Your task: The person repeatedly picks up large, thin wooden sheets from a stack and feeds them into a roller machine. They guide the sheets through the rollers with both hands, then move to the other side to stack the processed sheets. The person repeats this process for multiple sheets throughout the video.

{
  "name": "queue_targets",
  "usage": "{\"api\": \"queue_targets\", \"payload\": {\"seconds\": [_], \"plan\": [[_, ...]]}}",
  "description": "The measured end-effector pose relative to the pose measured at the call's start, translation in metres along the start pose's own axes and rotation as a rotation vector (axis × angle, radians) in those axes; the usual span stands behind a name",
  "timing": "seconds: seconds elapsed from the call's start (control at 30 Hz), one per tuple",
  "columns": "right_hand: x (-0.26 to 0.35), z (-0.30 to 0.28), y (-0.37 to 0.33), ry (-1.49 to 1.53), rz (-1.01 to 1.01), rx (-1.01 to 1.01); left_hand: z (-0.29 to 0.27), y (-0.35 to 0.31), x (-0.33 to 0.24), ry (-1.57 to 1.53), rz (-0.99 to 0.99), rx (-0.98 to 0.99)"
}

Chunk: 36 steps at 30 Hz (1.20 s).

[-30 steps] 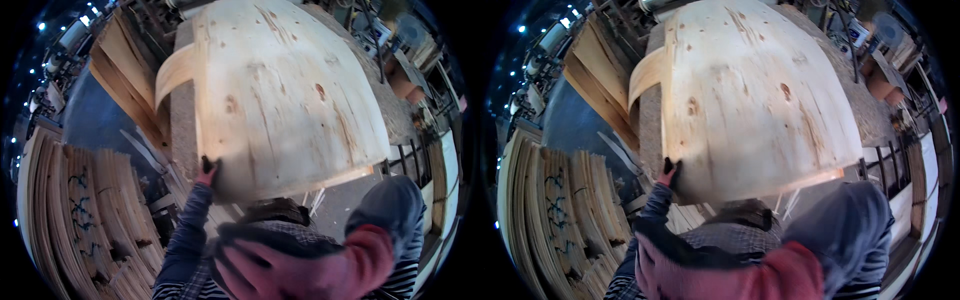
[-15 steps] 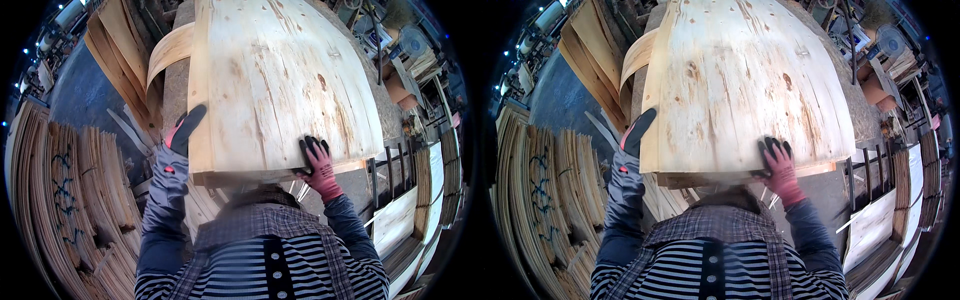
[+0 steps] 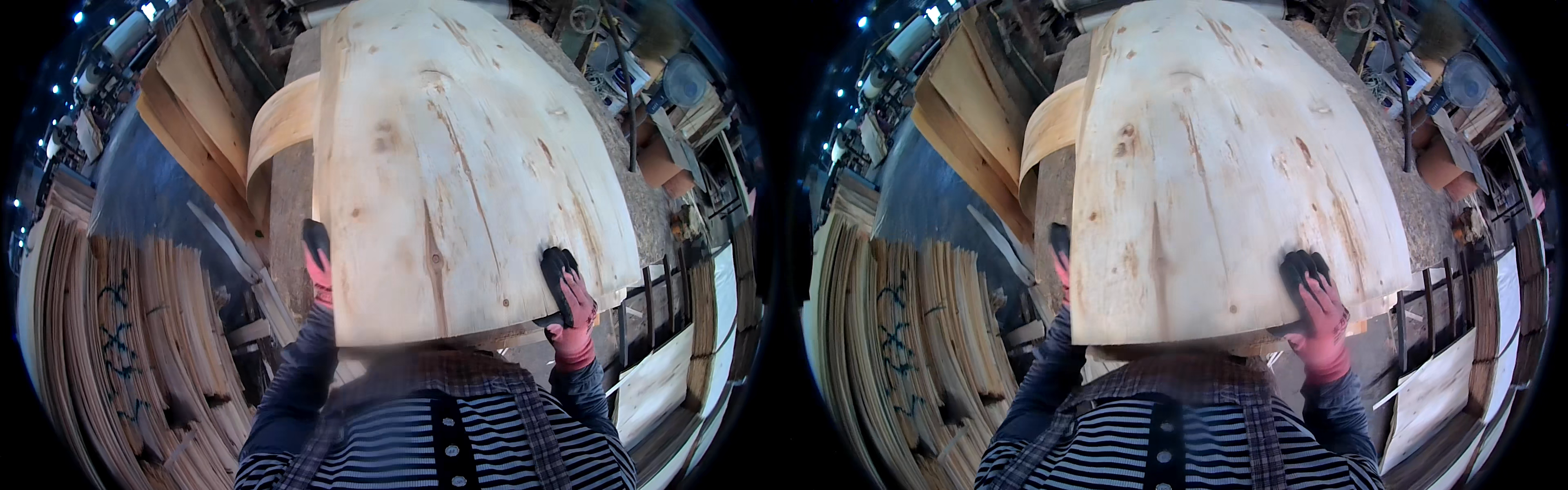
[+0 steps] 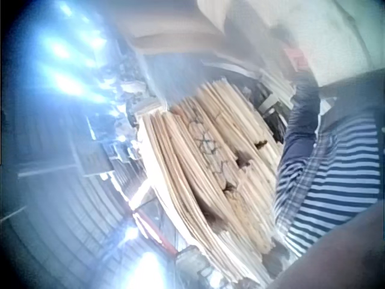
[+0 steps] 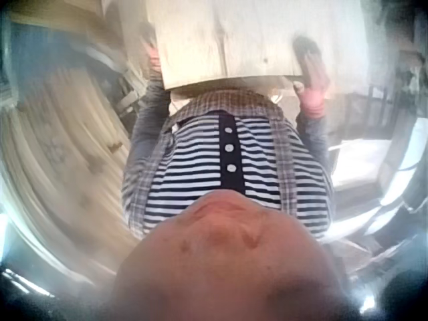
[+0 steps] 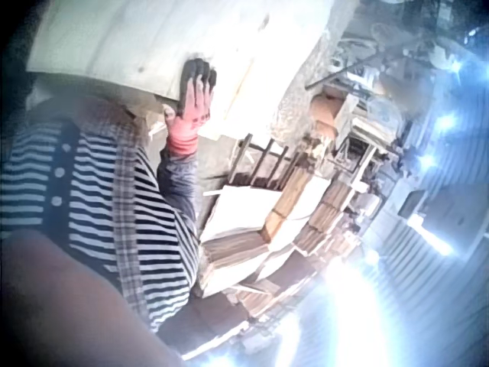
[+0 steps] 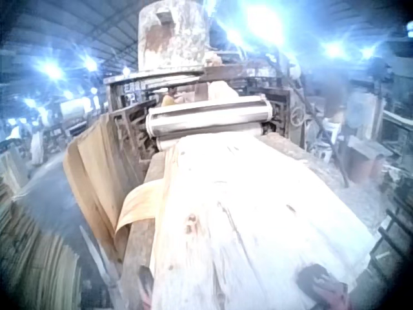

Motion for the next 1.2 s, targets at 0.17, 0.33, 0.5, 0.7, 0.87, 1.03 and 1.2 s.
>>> {"api": "queue_targets", "payload": {"seconds": [0.17, 0.33, 0.5, 0.7, 0.87, 1.03, 1.2], "plan": [[0.003, 0.033, -0.014, -0.055, -0.047, 0.233, -0.01, 0.071, -0.119, 0.132, 0.681, 0.339], [0.013, 0.04, -0.013, 0.071, 0.082, 0.135, -0.006, 0.094, -0.159, -0.043, 0.588, 0.355], [0.011, 0.0, 0.064, -0.134, 0.035, 0.101, -0.039, 0.102, -0.073, -0.513, 0.22, 0.022], [-0.06, 0.077, 0.18, -0.325, -0.125, 0.193, 0.021, -0.009, -0.012, 0.612, -0.082, 0.403], [-0.099, 0.176, 0.233, -0.398, -0.204, 0.121, 0.004, -0.075, 0.028, 0.612, -0.317, 0.387], [-0.123, 0.212, 0.311, -0.494, 0.122, 0.197, 0.007, -0.075, 0.029, 0.333, -0.551, 0.306], [-0.013, 0.155, 0.267, -0.061, -0.263, 0.129, -0.013, -0.114, 0.093, 0.327, -0.733, 0.345]]}}
Point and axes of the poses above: each hand's wrist, its own y-axis towards the middle knuckle, its own z-axis out of the palm, x = y × z, the point moved 6 cm from there along y, towards the middle knuckle, and after that the axes turned 5 degrees about -y, right-handed, at the moved point
